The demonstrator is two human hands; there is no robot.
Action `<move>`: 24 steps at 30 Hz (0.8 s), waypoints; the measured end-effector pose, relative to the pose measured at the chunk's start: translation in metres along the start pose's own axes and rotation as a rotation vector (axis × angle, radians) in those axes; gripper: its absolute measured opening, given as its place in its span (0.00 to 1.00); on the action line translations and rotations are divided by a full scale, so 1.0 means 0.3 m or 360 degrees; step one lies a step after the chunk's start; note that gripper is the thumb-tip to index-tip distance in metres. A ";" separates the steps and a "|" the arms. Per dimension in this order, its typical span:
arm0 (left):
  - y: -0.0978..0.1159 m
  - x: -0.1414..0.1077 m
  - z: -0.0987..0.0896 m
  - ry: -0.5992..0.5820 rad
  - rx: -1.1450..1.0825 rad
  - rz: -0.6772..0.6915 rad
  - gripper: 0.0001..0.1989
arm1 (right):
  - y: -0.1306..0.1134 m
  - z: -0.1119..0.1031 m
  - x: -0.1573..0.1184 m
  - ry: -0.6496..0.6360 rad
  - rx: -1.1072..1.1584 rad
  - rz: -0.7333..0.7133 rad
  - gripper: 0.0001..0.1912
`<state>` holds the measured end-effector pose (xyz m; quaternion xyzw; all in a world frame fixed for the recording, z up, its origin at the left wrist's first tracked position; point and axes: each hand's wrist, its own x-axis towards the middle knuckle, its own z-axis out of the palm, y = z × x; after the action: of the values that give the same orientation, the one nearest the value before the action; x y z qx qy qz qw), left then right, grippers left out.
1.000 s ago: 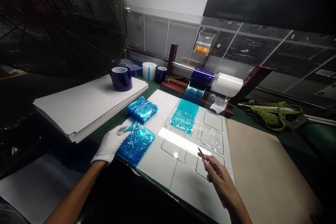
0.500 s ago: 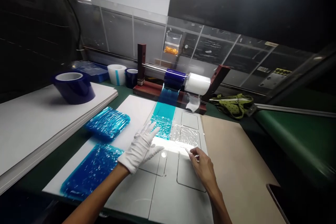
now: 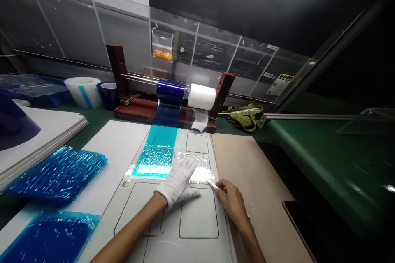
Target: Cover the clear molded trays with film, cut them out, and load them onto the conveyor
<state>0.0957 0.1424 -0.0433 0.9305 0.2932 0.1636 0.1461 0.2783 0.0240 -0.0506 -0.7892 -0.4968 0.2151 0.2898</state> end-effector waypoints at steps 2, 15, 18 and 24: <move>0.004 0.009 0.001 -0.0011 0.0042 -0.0009 0.36 | 0.003 0.001 0.015 -0.0061 0.0116 -0.0014 0.08; 0.073 -0.046 0.010 0.0255 0.0584 0.0138 0.23 | 0.147 -0.085 -0.026 0.0202 0.0001 0.0011 0.09; 0.126 -0.160 0.002 0.0394 0.0671 0.0242 0.32 | 0.205 -0.123 -0.071 0.0357 -0.0153 0.0032 0.14; 0.200 -0.428 0.109 0.0593 0.0618 0.0405 0.45 | 0.240 -0.215 -0.211 0.0359 -0.0187 -0.0064 0.16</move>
<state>0.0391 0.0133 -0.0789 0.9243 0.2217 0.2896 -0.1127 0.3402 -0.0737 -0.0480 -0.8140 -0.4884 0.0897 0.3014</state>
